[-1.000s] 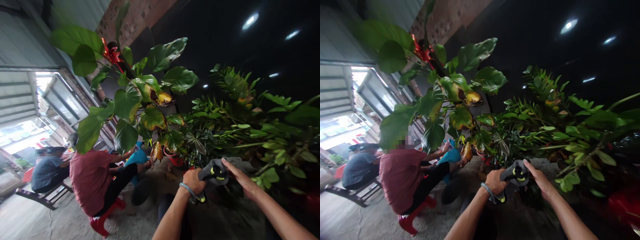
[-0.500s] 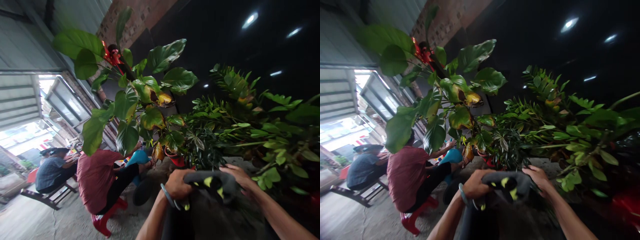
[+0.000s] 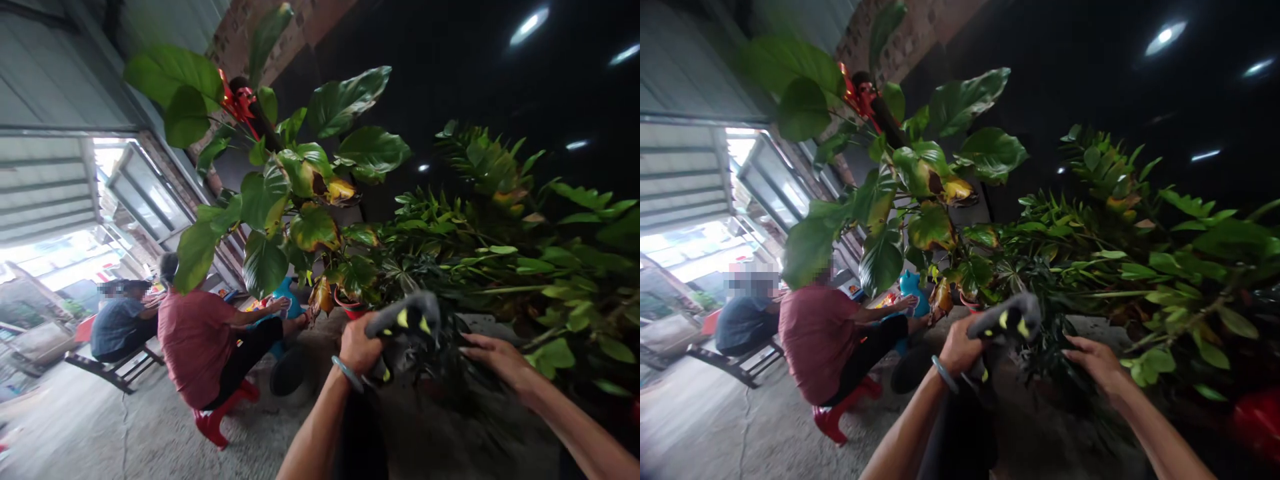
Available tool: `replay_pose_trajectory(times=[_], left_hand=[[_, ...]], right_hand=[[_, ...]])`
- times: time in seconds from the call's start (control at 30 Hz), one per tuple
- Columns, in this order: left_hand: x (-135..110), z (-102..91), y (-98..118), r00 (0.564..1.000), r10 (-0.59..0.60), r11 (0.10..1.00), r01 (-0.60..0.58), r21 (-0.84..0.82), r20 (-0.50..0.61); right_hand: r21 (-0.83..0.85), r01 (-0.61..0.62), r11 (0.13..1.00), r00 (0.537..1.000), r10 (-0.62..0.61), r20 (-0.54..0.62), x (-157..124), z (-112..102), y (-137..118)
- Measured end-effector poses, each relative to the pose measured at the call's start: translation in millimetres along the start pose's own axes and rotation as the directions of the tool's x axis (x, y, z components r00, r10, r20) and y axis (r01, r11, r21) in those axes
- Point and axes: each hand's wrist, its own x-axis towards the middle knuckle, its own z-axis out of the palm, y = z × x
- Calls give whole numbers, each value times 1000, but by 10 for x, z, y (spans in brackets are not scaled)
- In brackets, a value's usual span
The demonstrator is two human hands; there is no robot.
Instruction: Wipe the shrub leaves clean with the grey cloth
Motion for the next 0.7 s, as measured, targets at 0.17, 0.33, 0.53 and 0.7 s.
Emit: replay_pose_trajectory(times=[0.17, 0.33, 0.53, 0.7], left_hand=[[191, 130, 71, 983, -130, 961, 157, 226, -131], [-136, 193, -103, 946, -117, 962, 32, 272, 303], [131, -104, 77, 973, -93, 995, 99, 20, -211], [56, 349, -22, 991, -126, 985, 121, 119, 39]], right_hand=[[-30, 19, 999, 998, -21, -59, 67, -47, 77], [-71, 53, 996, 991, -61, -122, 157, -81, 140], [-77, 35, 996, 993, -44, -114, 154, -5, 230], [-122, 53, 991, 997, -60, -53, 151, 31, 251]])
